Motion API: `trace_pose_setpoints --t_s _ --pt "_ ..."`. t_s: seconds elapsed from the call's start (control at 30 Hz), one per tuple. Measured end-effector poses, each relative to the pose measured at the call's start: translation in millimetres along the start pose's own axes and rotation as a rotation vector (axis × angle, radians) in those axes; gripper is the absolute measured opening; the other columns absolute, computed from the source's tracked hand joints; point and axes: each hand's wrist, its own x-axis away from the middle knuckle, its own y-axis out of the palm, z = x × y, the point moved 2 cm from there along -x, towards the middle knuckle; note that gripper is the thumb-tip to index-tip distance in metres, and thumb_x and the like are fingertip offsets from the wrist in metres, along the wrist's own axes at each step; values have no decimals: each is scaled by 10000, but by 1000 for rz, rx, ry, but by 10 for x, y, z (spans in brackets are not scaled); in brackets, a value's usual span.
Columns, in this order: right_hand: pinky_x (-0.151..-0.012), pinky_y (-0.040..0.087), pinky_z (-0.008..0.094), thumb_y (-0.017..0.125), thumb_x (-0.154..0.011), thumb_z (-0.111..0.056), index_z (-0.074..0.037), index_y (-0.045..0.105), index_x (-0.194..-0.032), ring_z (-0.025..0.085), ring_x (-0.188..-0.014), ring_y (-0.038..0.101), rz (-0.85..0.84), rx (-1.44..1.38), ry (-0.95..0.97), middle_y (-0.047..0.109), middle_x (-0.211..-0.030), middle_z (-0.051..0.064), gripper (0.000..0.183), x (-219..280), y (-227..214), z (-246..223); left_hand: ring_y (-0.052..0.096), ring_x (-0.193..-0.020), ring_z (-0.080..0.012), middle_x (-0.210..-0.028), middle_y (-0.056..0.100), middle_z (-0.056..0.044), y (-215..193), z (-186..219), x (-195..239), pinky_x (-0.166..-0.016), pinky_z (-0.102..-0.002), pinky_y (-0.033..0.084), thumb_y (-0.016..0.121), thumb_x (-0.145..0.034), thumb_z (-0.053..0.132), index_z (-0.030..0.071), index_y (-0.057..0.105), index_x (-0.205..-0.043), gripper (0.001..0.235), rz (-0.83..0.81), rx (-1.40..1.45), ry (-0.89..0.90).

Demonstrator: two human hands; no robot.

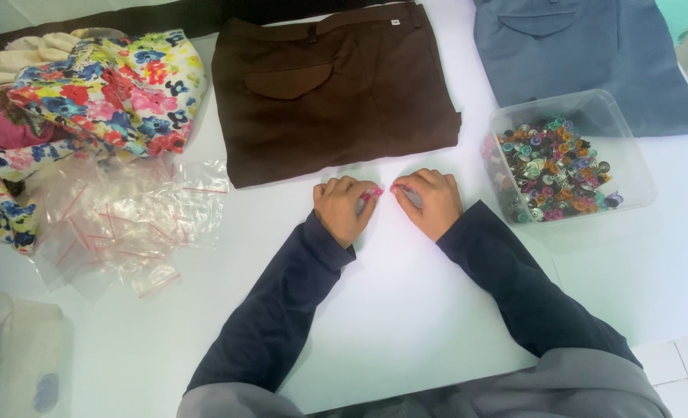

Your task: Sorting specific colored buttons from a mixed container and placing them into small plastic bags.

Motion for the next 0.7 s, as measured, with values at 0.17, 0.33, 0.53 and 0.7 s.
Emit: trace_pose_setpoints --t_s 0.17,0.33,0.53,0.7 --pt "-772 440 341 751 -961 -244 -176 750 -1025 187 -825 671 -23 7 12 652 -854 -37 94 22 33 43 644 -906 -189 -892 684 21 19 -20 0 -924 -400 384 702 -960 308 243 746 -1104 163 2 12 -11" --pt "-773 448 336 748 -958 -244 -179 747 -1029 184 -838 673 -29 23 6 650 -865 -39 96 18 23 40 644 -911 -181 -900 686 21 -57 -50 25 -919 -389 385 699 -962 320 235 732 -1135 195 3 -3 -21" --pt "-784 442 335 734 -973 -251 -179 741 -1054 174 -842 668 -44 15 19 654 -884 -39 109 40 23 71 654 -968 -199 -960 712 5 -172 -203 51 -943 -398 383 695 -964 256 214 707 -1211 251 4 19 -33" --pt "-786 446 328 740 -968 -229 -180 740 -1052 166 -838 673 -52 29 35 655 -880 -45 97 26 25 58 664 -962 -193 -955 733 22 -227 -203 62 -950 -401 383 732 -951 275 213 713 -1202 259 -3 35 -23"
